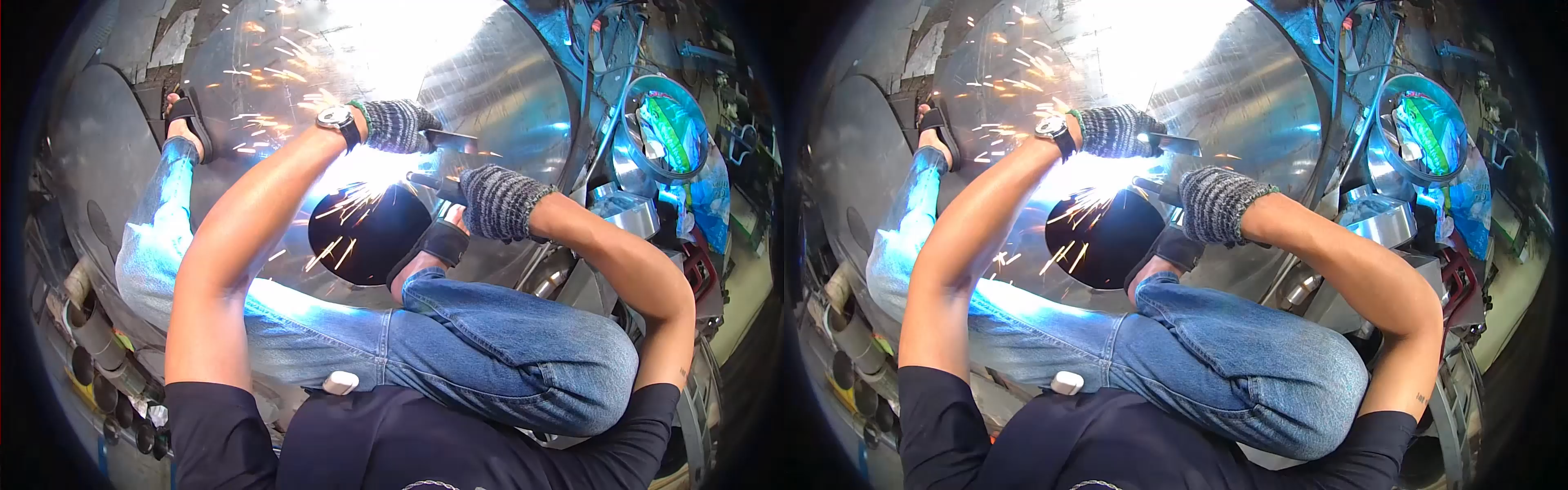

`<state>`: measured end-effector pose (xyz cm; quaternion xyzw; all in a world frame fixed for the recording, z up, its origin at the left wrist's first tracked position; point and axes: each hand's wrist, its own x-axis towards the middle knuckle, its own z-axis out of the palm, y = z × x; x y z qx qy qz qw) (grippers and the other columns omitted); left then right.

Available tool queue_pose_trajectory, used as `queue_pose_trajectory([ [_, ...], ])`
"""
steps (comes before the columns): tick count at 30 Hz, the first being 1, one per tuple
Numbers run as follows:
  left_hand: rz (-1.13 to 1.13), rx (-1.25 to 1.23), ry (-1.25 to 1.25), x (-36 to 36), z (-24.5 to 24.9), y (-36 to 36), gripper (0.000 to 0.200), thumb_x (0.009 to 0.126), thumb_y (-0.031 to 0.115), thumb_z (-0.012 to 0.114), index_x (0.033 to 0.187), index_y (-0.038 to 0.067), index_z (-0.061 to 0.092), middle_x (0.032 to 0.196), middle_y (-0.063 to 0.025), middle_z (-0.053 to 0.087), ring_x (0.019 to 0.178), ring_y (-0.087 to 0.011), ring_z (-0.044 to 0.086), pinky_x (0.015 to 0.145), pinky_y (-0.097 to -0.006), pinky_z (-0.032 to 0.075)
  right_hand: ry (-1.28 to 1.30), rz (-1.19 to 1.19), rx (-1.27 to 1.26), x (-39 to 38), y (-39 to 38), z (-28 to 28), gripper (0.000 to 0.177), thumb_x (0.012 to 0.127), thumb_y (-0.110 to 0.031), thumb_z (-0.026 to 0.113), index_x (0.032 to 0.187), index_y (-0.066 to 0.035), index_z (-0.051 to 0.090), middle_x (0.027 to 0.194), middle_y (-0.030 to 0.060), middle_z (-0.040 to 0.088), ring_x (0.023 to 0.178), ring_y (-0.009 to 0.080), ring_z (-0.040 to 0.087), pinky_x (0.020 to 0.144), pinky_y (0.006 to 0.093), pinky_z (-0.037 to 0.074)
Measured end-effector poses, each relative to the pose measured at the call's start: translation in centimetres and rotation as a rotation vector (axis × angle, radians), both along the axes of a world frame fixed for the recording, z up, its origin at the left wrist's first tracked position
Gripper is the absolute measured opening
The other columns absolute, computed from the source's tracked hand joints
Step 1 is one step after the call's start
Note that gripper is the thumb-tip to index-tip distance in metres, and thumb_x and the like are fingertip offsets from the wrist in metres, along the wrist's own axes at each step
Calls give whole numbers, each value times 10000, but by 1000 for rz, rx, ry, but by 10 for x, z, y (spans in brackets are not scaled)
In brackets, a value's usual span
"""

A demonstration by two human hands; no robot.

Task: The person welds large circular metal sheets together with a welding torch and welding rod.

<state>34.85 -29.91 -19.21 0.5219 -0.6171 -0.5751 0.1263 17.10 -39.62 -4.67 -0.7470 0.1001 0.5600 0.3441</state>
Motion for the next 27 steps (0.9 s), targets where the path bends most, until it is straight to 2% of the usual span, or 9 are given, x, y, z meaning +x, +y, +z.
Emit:
queue_pose_trajectory([
  [3, -88, 6, -80, -1, 7, -7, 385, 974, 395, 665, 1212, 101, 739, 1112, -199, 760, 1027, -391, 728, 895, -493, 560, 99, -25, -44, 6, 2, 3, 242, 832, -151, 710, 972, 19, 810, 894, 243, 774, 884, 334, 781, 860, 455, 620],
  [5, -80, 29, -40, -1, 10, -8, 417, 965, 397, 661, 1259, 111, 733, 1139, -203, 759, 1045, -391, 728, 912, -488, 564, 107, 74, -91, 4, 7, -5, 440, 826, -128, 721, 1256, -39, 756, 1058, 263, 764, 955, 341, 772, 923, 441, 609],
  [6, -60, 20, -22, 0, 12, -6, 450, 954, 392, 667, 1307, 119, 725, 1179, -206, 755, 1082, -389, 720, 954, -484, 556, 106, 75, -94, 0, 4, -5, 440, 826, -128, 721, 1256, -39, 756, 1058, 263, 764, 955, 341, 772, 923, 441, 609],
  [8, -98, 54, -36, -2, 11, -9, 460, 954, 391, 668, 1323, 121, 720, 1197, -203, 753, 1101, -386, 715, 973, -482, 549, -133, 62, 14, -1, 1, 5, 744, 828, -121, 737, 1547, -159, 549, 1289, 279, 690, 1016, 348, 757, 961, 420, 604],
  [9, -134, 93, -50, -3, 11, -10, 470, 955, 390, 668, 1340, 123, 715, 1216, -201, 751, 1120, -382, 710, 992, -480, 542, -132, 63, 13, -1, 2, 4, 744, 828, -121, 737, 1547, -159, 549, 1289, 279, 690, 1016, 348, 757, 961, 420, 604],
  [11, -121, 130, -28, -4, 10, -10, 467, 955, 391, 667, 1333, 122, 719, 1233, -196, 748, 1143, -375, 702, 1006, -483, 533, -150, 127, 15, -1, 3, 3, 980, 828, -110, 757, 1681, -267, 300, 1424, 267, 602, 1048, 340, 745, 956, 388, 611],
  [12, -103, 160, -47, -4, 10, -10, 462, 947, 387, 681, 1324, 125, 726, 1226, -186, 754, 1137, -365, 708, 999, -473, 536, -152, 130, 13, 0, 2, 3, 980, 828, -110, 757, 1681, -267, 300, 1424, 267, 602, 1048, 340, 745, 956, 388, 611],
  [14, -66, 206, -29, -4, 4, -11, 441, 929, 368, 710, 1296, 126, 745, 1197, -164, 770, 1110, -335, 720, 982, -450, 541, -128, -81, 22, 1, 1, 3, 187, 794, -123, 739, 898, 28, 776, 738, 225, 727, 709, 339, 759, 671, 443, 611],
  [27, -57, 252, 41, 0, -7, -9, 372, 920, 297, 715, 1226, 96, 778, 1110, -127, 790, 1031, -252, 733, 930, -400, 547, 133, -35, -59, -2, 6, -1, 299, 872, -146, 699, 1067, 80, 695, 782, 228, 745, 702, 302, 778, 623, 409, 629],
])
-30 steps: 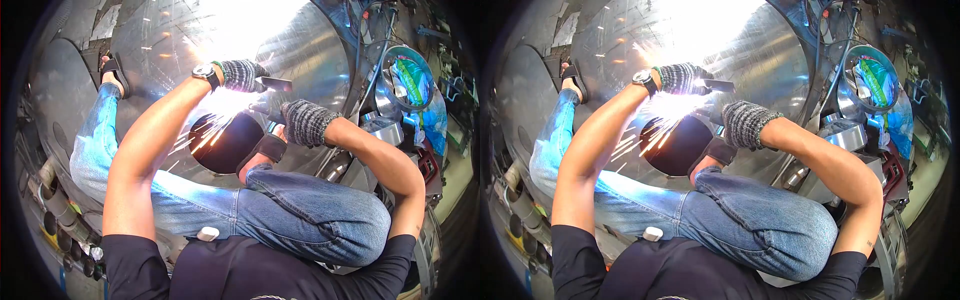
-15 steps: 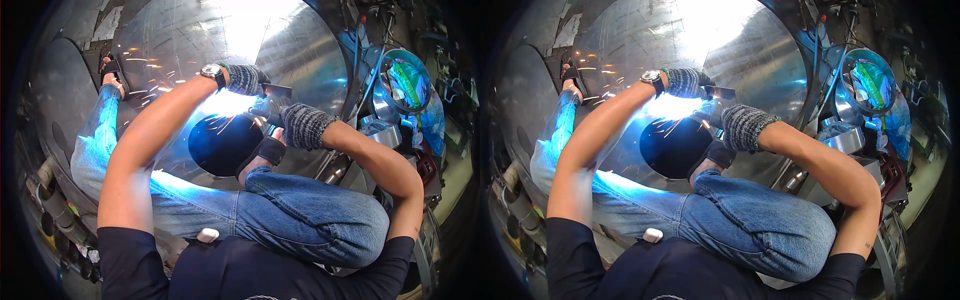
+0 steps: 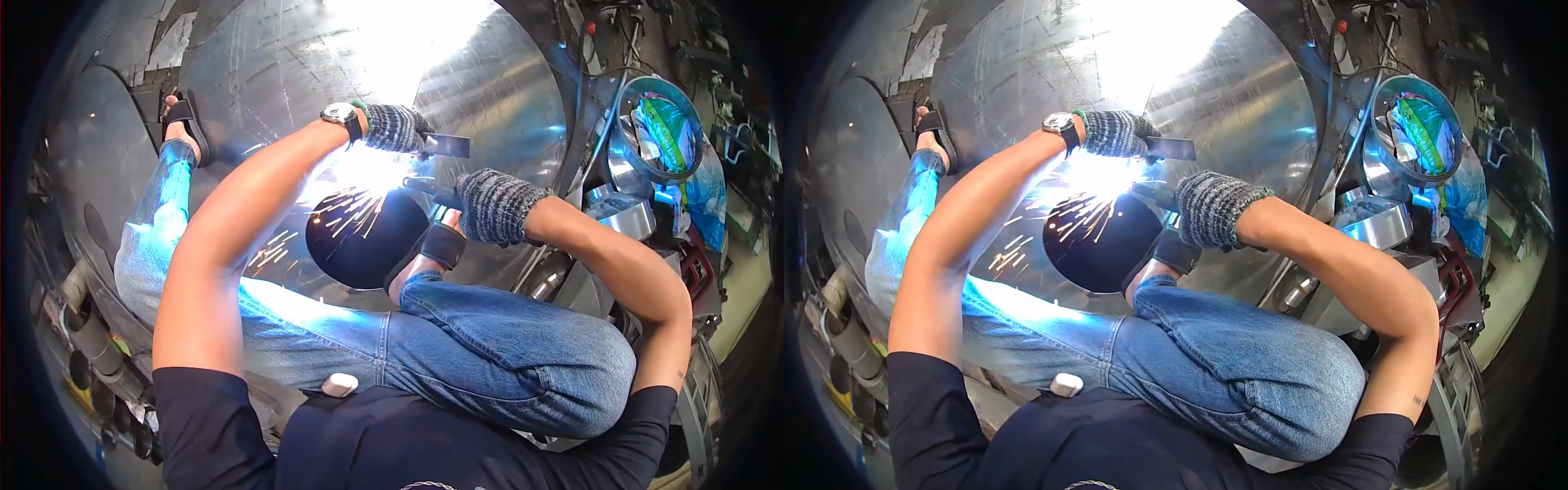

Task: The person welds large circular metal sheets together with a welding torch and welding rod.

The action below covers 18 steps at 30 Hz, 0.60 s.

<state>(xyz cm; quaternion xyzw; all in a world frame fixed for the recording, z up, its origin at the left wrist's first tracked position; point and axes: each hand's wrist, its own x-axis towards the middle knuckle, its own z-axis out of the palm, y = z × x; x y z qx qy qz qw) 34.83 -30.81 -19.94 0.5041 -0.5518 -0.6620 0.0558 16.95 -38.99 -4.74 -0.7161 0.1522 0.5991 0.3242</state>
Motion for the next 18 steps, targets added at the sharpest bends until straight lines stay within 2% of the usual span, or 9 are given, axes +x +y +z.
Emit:
queue_pose_trajectory([
  [5, 27, -21, 31, 2, 2, -2, 275, 949, 261, 687, 1129, 90, 805, 1027, -122, 785, 937, -233, 703, 879, -395, 540, 38, -34, -10, 2, 0, 4, 327, 868, -175, 726, 1071, 81, 713, 792, 223, 749, 729, 296, 782, 641, 408, 635],
  [6, 5, -75, 1, 2, 8, -2, 270, 952, 265, 680, 1115, 94, 811, 1006, -110, 786, 921, -226, 696, 867, -389, 539, -63, 125, 13, -1, -1, -5, 337, 843, -184, 761, 1066, 65, 724, 813, 214, 756, 759, 306, 784, 668, 424, 633],
  [7, 50, -17, 148, 3, 6, -3, 271, 956, 276, 669, 1099, 102, 821, 952, -87, 780, 886, -209, 693, 829, -383, 539, -37, 81, 23, 1, -2, -2, 339, 830, -188, 774, 1059, 57, 730, 826, 218, 759, 781, 318, 783, 691, 431, 630],
  [12, 9, -15, 190, -7, 13, 1, 336, 930, 221, 626, 1190, 88, 791, 878, -76, 772, 824, -168, 696, 806, -354, 548, -101, -15, 38, -12, -2, -6, 237, 874, -207, 747, 958, 10, 792, 858, 231, 760, 833, 353, 769, 758, 450, 615],
  [14, -9, -23, 238, -8, 17, 7, 356, 919, 212, 621, 1207, 77, 782, 896, -92, 783, 832, -180, 711, 815, -351, 557, -136, -1, -1, -12, 0, -4, 238, 878, -204, 747, 1004, -8, 794, 909, 222, 771, 917, 359, 770, 805, 450, 610],
  [15, 16, -25, 232, -8, 13, 12, 371, 913, 212, 620, 1218, 67, 773, 916, -111, 788, 850, -204, 727, 824, -361, 566, -189, -58, -2, -19, 2, -10, 348, 826, -188, 740, 1058, 67, 689, 876, 261, 744, 828, 391, 758, 762, 452, 608],
  [16, 41, -24, 225, -8, 10, 17, 387, 907, 213, 619, 1229, 56, 764, 935, -130, 794, 868, -228, 743, 833, -372, 576, -189, -58, -3, -15, 3, -3, 348, 826, -188, 740, 1058, 67, 689, 876, 261, 744, 828, 391, 758, 762, 452, 608],
  [17, 95, -176, 228, -8, 11, 25, 391, 889, 152, 591, 1233, 43, 742, 984, -183, 772, 934, -291, 746, 880, -435, 561, -234, -53, -3, -8, 3, 10, 369, 834, -163, 730, 1156, 15, 709, 956, 252, 758, 916, 392, 757, 824, 455, 609],
  [18, 110, -188, 244, -9, 0, 31, 437, 889, 141, 588, 1296, 50, 720, 1055, -209, 771, 994, -324, 745, 926, -443, 554, -280, -46, -5, -3, 3, 16, 425, 842, -138, 719, 1254, -37, 729, 1037, 243, 771, 1005, 392, 756, 886, 458, 610],
])
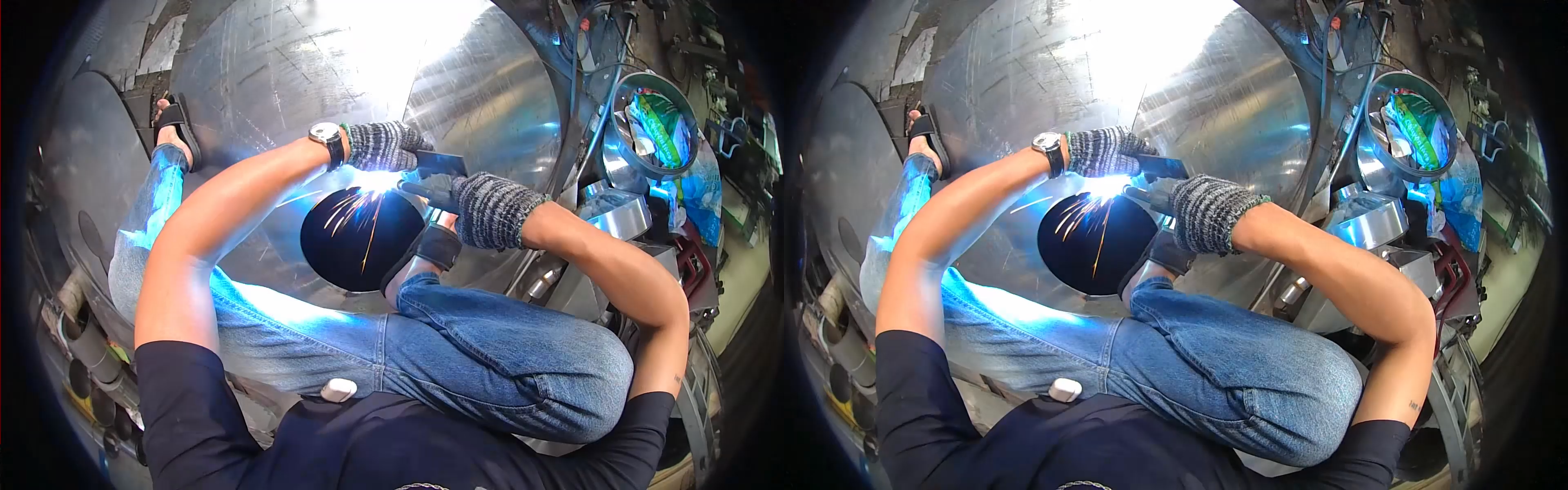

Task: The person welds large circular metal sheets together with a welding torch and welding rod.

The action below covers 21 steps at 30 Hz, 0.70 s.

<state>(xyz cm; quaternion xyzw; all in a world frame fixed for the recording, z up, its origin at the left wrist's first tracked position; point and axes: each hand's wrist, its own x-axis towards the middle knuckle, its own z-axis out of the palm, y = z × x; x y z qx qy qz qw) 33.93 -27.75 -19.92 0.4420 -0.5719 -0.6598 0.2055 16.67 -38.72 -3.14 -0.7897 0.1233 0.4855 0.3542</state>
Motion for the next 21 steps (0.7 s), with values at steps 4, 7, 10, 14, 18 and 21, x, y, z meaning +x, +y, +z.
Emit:
queue_pose_trajectory([
  [4, 15, 17, -18, -3, -6, 3, 434, 893, 148, 598, 1298, 62, 728, 1068, -199, 776, 1017, -311, 747, 931, -428, 557, 87, 43, -31, -8, 2, -17, 410, 884, -276, 690, 1098, 73, 683, 892, 282, 739, 858, 411, 756, 796, 470, 604],
  [7, 22, 6, 19, -6, -13, 5, 392, 921, 164, 617, 1282, 69, 735, 1066, -194, 782, 990, -306, 748, 912, -430, 564, 103, -70, -53, -3, 5, -4, 394, 846, -172, 751, 1215, -35, 738, 1003, 242, 768, 953, 365, 765, 859, 445, 611],
  [10, 39, -25, 40, -2, -10, 4, 347, 948, 179, 621, 1257, 78, 745, 1030, -179, 783, 934, -285, 746, 872, -416, 571, 146, -65, 51, -2, -3, -8, 205, 869, -191, 755, 955, -7, 787, 877, 206, 761, 858, 332, 764, 802, 425, 607],
  [14, 90, -104, 82, -2, -8, 9, 328, 949, 181, 588, 1213, 94, 763, 922, -130, 781, 831, -207, 742, 789, -359, 579, 108, -365, 205, -65, 7, -91, 314, 870, -156, 739, 1121, 26, 694, 887, 232, 743, 884, 368, 763, 775, 439, 603],
  [18, -38, 174, 114, -1, -16, 3, 354, 952, 221, 590, 1227, 65, 749, 1019, -165, 782, 940, -239, 744, 868, -398, 570, -56, -12, 57, -12, 0, -13, 349, 868, -188, 735, 1151, 15, 713, 856, 244, 734, 821, 364, 750, 736, 443, 595],
  [21, 8, 15, -38, -1, -9, 4, 393, 943, 225, 607, 1278, 54, 721, 1006, -188, 772, 939, -288, 741, 859, -424, 563, -278, 29, 84, -19, 5, -24, 346, 881, -224, 714, 1115, 30, 720, 816, 249, 724, 791, 386, 746, 729, 452, 594],
])
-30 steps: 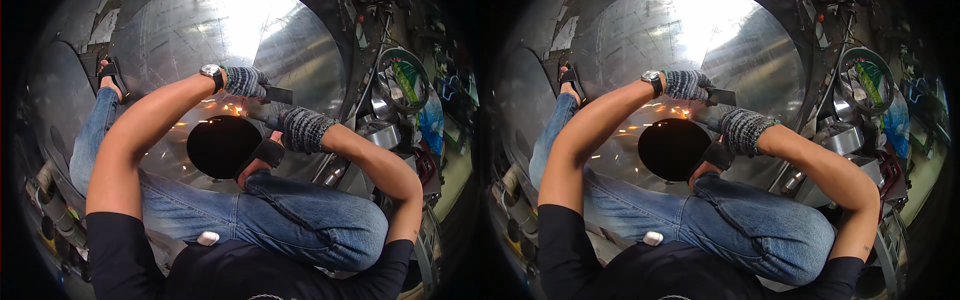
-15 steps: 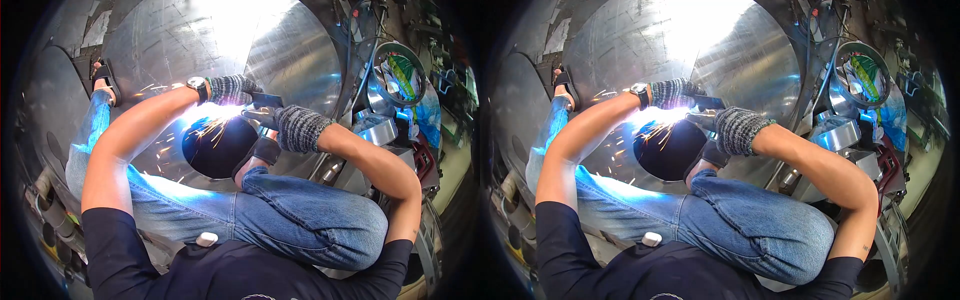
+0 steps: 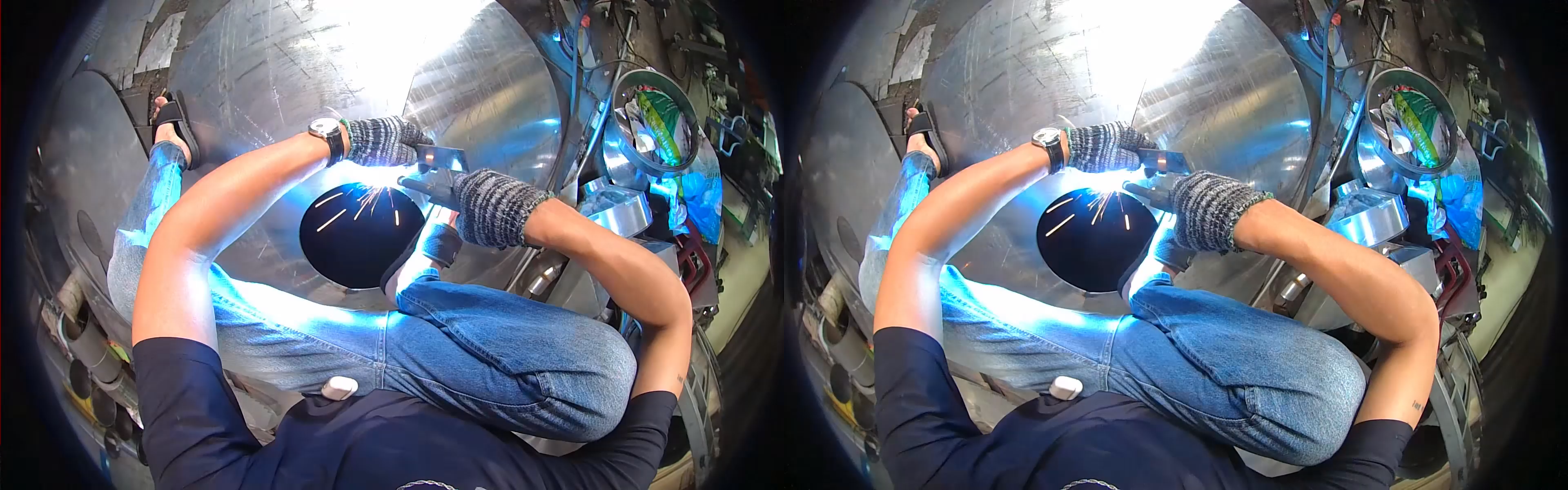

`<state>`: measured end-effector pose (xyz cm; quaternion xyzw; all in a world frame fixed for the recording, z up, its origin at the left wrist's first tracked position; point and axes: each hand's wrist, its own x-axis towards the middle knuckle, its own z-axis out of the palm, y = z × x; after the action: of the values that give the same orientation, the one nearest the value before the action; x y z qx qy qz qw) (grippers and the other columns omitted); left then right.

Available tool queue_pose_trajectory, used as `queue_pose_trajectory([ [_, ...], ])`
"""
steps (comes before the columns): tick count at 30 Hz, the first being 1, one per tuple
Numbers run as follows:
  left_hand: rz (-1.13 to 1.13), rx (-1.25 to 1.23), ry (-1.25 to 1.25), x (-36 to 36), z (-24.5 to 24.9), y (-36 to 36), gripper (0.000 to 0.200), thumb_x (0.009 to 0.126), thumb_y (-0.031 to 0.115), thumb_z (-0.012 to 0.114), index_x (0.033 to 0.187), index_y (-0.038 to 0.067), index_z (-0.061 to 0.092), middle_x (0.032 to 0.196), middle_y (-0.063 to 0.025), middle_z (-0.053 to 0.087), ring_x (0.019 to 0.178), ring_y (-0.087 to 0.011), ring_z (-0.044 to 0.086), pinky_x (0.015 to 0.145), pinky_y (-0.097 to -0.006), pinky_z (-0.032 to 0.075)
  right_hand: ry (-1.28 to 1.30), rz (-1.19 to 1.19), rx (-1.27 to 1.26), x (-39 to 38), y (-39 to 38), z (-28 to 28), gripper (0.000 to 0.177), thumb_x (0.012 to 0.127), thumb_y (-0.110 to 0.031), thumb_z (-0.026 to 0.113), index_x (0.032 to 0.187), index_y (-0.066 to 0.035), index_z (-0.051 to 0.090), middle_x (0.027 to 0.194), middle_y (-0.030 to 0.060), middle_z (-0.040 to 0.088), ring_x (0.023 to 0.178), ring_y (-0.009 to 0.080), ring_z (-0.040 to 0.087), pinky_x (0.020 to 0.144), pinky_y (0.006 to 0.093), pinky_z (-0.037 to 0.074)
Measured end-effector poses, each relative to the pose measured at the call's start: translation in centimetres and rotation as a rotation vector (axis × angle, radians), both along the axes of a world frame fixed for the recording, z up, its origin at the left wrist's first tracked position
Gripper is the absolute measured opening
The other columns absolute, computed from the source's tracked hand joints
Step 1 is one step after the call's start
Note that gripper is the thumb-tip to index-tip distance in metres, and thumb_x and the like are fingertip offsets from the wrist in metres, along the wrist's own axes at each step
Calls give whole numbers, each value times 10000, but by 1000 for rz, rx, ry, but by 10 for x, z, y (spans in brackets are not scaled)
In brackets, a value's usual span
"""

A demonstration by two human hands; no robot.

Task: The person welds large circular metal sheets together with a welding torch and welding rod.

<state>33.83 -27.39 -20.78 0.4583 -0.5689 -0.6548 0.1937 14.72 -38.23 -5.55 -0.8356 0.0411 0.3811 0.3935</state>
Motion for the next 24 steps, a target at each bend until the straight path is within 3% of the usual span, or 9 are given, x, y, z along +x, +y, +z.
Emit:
queue_pose_trajectory([
  [4, -24, -1, -4, 0, -2, -1, 400, 938, 216, 605, 1289, 61, 720, 1011, -180, 776, 940, -288, 741, 856, -425, 562, 120, 105, -130, 13, 0, 12, 311, 897, -234, 680, 1019, 44, 745, 811, 266, 721, 753, 390, 737, 722, 467, 596],
  [7, -37, -88, -52, 2, 3, -4, 373, 940, 206, 599, 1257, 67, 739, 995, -173, 781, 932, -281, 742, 846, -422, 562, 248, 53, -101, 15, -2, 11, 308, 885, -212, 705, 1059, 40, 742, 815, 261, 728, 788, 387, 750, 742, 456, 599],
  [9, -45, 24, 37, 4, 11, -6, 356, 943, 206, 604, 1238, 70, 749, 965, -157, 781, 907, -265, 737, 834, -417, 562, 254, 51, 6, 16, -6, 13, 337, 882, -185, 727, 1121, 52, 727, 839, 255, 735, 839, 384, 758, 770, 441, 602],
  [10, 9, 63, 86, 0, 7, -4, 339, 942, 213, 606, 1212, 70, 753, 934, -136, 776, 870, -243, 723, 817, -406, 556, 439, -13, -88, 23, -4, 18, 367, 888, -173, 727, 1192, 33, 714, 889, 229, 752, 855, 352, 754, 795, 416, 602],
  [13, -41, 13, 98, 5, -3, -4, 368, 930, 220, 601, 1236, 67, 736, 963, -141, 776, 877, -244, 719, 848, -403, 555, 320, -236, 98, 5, 2, 2, 385, 898, -168, 722, 1246, -2, 703, 935, 206, 762, 868, 309, 750, 801, 395, 598],
  [15, -43, 13, 88, 5, 1, -4, 377, 925, 233, 622, 1245, 66, 731, 1007, -166, 768, 902, -276, 720, 861, -416, 551, 533, -40, -40, 11, 4, -8, 346, 920, -177, 706, 1235, -33, 711, 942, 207, 759, 907, 306, 752, 833, 395, 601],
  [17, -12, 6, 69, 2, -2, -1, 383, 916, 227, 630, 1245, 60, 731, 1003, -179, 761, 893, -292, 717, 845, -421, 545, 591, -71, 40, 35, 2, 17, 1014, 725, -146, 924, 1602, -276, 433, 1345, 129, 700, 1181, 281, 695, 1085, 413, 528],
  [20, -29, -71, 25, 5, 7, -4, 297, 907, 188, 622, 1129, 27, 736, 904, -184, 745, 850, -314, 719, 804, -439, 547, 604, 204, -94, 54, 5, 26, 1098, 719, -283, 936, 1644, -216, 349, 1533, 186, 576, 1386, 326, 592, 1209, 443, 443],
  [24, -2, -15, 43, 3, 7, -6, 290, 912, 186, 625, 1126, 24, 736, 916, -192, 747, 832, -321, 720, 782, -444, 550, 377, 89, -43, 27, 2, 13, 1135, 720, -306, 934, 1662, -233, 307, 1436, 224, 642, 1278, 337, 668, 1118, 458, 521],
])
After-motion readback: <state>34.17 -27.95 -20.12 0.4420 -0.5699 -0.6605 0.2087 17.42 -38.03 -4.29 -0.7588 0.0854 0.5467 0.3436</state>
